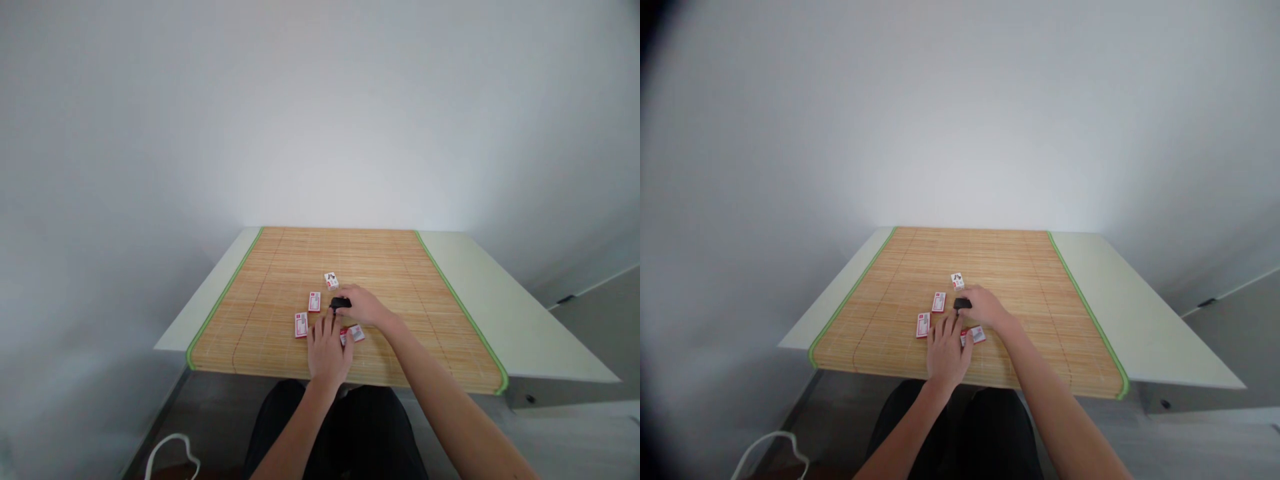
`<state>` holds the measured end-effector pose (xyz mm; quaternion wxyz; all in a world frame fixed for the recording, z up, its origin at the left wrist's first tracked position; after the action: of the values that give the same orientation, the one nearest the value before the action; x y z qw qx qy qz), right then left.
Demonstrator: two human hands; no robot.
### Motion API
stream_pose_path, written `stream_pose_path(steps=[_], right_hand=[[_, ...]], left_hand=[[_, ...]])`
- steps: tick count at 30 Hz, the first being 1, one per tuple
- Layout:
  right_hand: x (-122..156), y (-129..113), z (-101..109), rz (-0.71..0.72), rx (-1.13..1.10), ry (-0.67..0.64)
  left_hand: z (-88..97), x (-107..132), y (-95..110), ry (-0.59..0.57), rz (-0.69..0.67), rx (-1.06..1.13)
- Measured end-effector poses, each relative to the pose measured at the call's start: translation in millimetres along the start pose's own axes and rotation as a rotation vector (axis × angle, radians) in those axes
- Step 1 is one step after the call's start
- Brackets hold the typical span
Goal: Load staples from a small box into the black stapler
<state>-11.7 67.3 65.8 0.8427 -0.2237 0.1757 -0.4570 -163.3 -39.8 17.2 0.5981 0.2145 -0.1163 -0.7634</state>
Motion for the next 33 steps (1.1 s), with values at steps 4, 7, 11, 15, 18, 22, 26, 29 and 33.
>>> stream_pose_path(steps=[4,7,11,15,18,22,26,29,33], right_hand=[[-2,-10,25,0.048,0.077,0.020],[20,1,54,-0.048,0.040,0.060],[70,38,76,-0.190,-0.058,0.137],[111,76,63,-0.295,-0.216,0.198],[125,90,45,-0.356,-0.335,0.255],[132,82,27,-0.368,-0.404,0.423],[143,45,3,-0.374,-0.199,0.728],[143,15,-25,-0.308,-0.152,0.572],[136,-2,-56,-0.232,-0.103,0.388]], left_hand=[[0.0,-1,0,0.003,-0.006,-0.005],[-0.7,-1,0,0.018,-0.009,-0.009],[-1.1,-1,-1,0.027,-0.016,0.010],[-0.6,-2,-2,0.032,-0.019,0.032],[0.2,-3,-1,0.035,-0.018,0.037],[3.0,-1,-2,0.047,-0.030,0.053],[7.3,5,-13,0.039,-0.068,0.128],[11.0,7,-26,-0.039,-0.130,0.180],[15.6,-1,-44,-0.139,-0.184,0.240]])
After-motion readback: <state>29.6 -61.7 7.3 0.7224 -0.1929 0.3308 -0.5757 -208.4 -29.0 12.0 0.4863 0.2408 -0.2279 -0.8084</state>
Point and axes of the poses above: each hand's wrist, its own x-axis away from the middle knuckle, its own z-axis out of the back of the hand, y = z × x, the point moved 1 cm from there along -x, towards the middle knuckle, and after that the axes turned 6 degrees about -y, right-handed, at the moved point
